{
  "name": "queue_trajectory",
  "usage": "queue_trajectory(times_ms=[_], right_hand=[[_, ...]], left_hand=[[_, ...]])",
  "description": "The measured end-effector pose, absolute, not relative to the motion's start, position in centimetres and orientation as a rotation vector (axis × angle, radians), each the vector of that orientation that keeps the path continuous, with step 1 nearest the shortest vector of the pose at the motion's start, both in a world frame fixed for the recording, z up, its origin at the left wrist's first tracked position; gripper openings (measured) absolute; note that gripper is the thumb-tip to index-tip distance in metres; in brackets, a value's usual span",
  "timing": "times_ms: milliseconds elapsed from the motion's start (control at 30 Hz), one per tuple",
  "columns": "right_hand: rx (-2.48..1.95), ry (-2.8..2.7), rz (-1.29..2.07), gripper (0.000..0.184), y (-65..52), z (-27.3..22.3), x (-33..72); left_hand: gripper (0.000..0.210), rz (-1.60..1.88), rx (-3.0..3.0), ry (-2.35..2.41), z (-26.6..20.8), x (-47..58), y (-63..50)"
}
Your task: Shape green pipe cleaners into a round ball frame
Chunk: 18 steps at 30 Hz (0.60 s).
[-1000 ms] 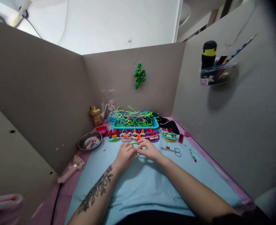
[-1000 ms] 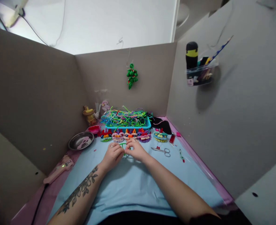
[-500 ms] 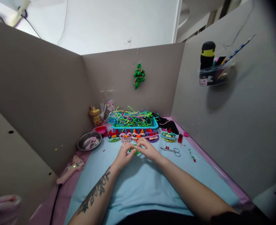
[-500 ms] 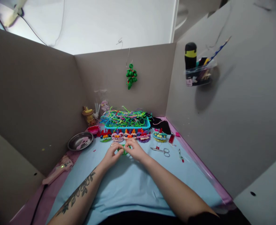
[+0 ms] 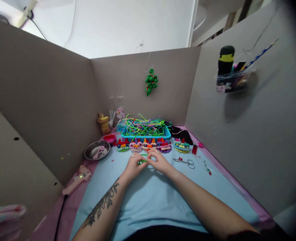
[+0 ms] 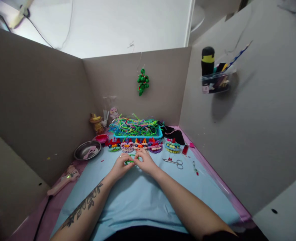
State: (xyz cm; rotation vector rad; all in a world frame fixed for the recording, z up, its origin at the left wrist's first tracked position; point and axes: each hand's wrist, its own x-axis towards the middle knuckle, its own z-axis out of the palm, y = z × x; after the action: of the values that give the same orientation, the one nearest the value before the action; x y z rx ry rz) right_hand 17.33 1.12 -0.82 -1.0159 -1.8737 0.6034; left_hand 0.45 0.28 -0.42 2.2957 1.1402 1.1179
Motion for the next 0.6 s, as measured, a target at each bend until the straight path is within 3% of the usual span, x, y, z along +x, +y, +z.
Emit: queue_trajectory(times_ms=[600], right_hand=[[-0.928, -1.919, 0.578, 0.008, 0.88, -0.51, 17.39]], left_hand=[[0.014, 1.099, 2.394, 1.216, -0.65, 0.36, 0.01]])
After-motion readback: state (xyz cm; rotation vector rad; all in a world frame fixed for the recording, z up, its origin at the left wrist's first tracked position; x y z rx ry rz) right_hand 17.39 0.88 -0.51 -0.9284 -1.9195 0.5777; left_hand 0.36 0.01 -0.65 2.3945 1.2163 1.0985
